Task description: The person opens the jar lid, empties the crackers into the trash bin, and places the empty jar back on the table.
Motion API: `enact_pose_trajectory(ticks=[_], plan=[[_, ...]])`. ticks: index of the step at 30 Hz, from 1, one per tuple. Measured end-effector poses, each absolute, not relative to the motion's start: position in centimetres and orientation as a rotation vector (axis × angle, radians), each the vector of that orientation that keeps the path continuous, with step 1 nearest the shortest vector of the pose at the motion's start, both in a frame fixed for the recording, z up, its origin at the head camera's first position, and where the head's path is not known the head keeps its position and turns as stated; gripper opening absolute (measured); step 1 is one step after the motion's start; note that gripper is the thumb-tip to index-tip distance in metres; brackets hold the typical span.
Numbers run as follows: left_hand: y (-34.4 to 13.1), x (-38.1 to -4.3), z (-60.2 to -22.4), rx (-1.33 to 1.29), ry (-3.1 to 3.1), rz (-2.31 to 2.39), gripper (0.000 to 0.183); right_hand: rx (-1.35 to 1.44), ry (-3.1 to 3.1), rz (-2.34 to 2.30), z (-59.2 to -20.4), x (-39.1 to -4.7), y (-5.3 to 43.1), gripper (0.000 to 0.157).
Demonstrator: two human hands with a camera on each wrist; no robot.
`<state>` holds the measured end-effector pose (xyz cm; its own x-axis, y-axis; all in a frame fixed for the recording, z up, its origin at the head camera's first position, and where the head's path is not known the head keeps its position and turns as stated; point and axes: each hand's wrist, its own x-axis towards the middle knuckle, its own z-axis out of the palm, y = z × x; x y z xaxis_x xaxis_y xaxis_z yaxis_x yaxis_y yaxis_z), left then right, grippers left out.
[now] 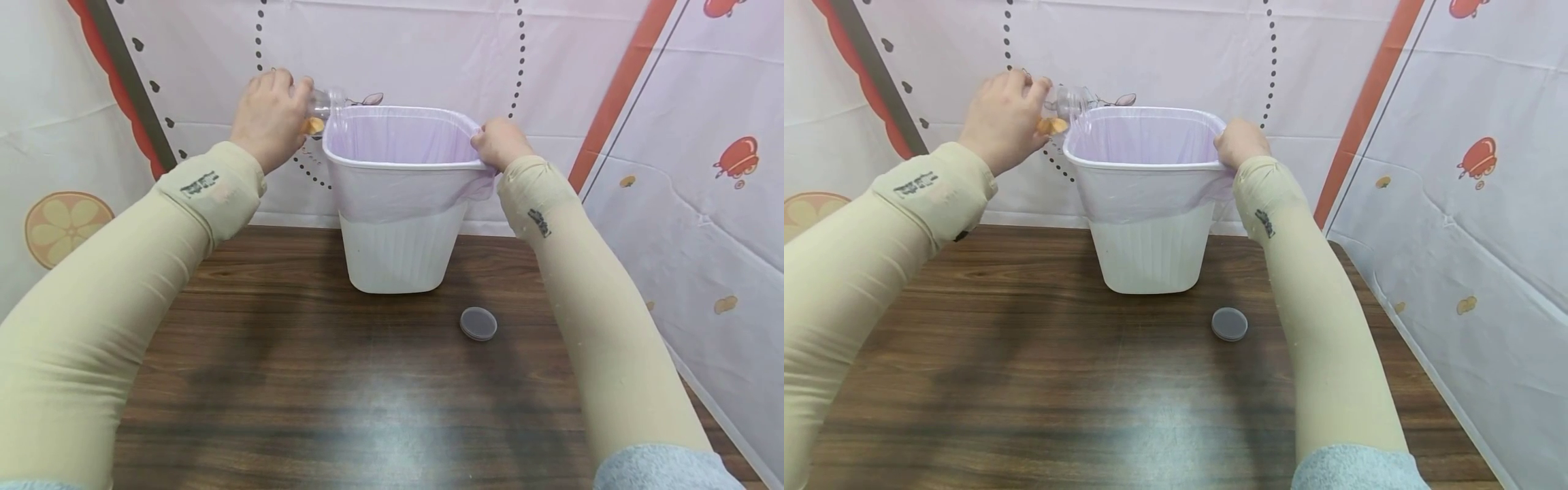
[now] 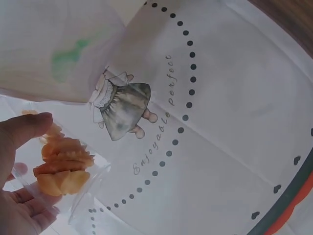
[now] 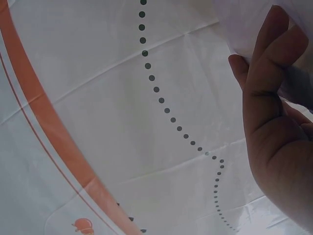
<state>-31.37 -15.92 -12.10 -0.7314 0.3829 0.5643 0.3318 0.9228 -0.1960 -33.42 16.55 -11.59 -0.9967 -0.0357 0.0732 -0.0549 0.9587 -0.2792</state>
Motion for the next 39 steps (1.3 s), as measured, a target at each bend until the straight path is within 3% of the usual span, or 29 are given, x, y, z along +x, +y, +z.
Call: enact_pose_trajectory(ticks=[24,39], plan=[[-15.0,-31.7,-12.4,-0.683,-2.207,0.396,0.035,0.042,-3.035,0.471,-11.8,-33.6,16.6,0.043],[-14.6,-31.5,-12.3,-0.740,-2.206,0.397,0.039,0.046,-3.039,0.418,-11.7,-33.7,16.6,0.044]])
